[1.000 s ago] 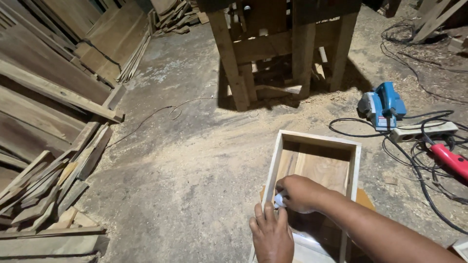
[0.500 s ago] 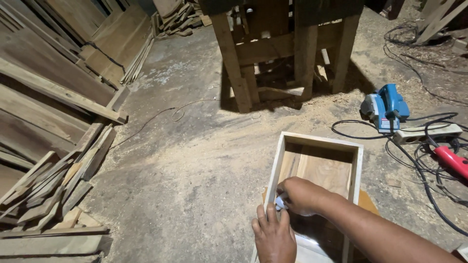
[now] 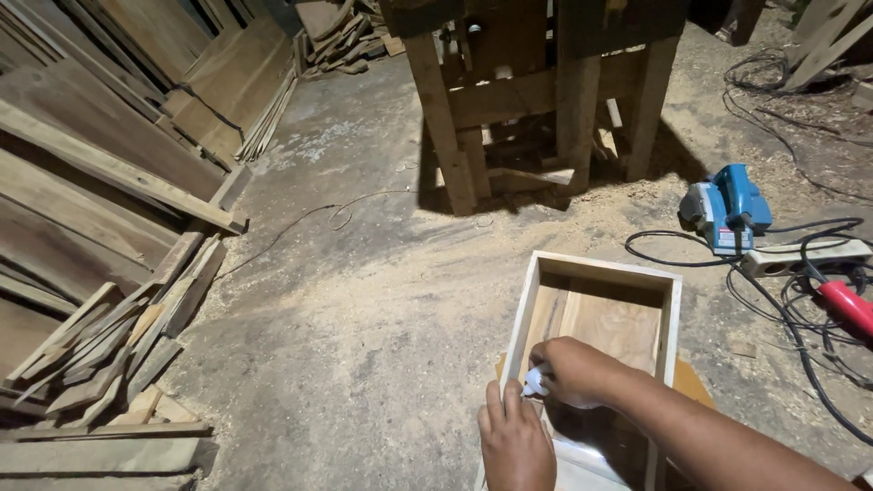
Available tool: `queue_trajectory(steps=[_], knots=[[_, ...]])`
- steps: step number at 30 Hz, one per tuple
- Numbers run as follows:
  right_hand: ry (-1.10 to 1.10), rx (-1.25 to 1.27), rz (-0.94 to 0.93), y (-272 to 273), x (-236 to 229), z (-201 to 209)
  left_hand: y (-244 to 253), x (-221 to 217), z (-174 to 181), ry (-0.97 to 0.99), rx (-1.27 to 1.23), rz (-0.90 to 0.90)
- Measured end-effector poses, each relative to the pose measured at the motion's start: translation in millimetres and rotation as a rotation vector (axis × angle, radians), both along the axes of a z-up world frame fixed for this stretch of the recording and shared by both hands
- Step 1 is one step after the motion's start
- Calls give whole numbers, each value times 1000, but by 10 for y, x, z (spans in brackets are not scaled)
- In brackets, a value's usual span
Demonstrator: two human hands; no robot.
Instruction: The person applies glue from a bottle to the interior joints of a wooden box and presses a clear plastic sheet into place. They then apply more glue along the edges of the plastic and the wooden surfaces, smoothing it with their fingers.
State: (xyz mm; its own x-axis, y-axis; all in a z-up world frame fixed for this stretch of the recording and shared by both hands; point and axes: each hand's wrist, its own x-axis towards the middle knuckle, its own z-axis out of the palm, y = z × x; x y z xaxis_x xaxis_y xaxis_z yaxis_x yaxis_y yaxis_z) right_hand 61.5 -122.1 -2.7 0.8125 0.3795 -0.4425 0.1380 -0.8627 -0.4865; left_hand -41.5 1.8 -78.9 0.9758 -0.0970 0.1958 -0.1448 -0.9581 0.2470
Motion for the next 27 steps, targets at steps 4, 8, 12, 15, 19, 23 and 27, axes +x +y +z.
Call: queue_trajectory(steps=[4, 8, 12, 15, 19, 23, 27], knots=[[-94, 66, 12, -86, 38, -131, 8, -5, -4, -110, -90, 11], [-126, 181, -4, -201, 158, -367, -1, -1, 8, -97, -134, 39], [-136, 172, -19, -244, 148, -291, -2, 1, -43, -124, -149, 32], [-117, 170, -49, -287, 159, -317, -14, 14, -69, -154, -158, 54], [-49, 302, -174, -388, 204, -405, 3, 30, 32, -77, -93, 27], [128, 619, -338, -541, 298, -570, 0, 44, 295, 136, 34, -25], [305, 670, -495, -597, 188, -141, -3, 93, 335, 287, 148, -52]])
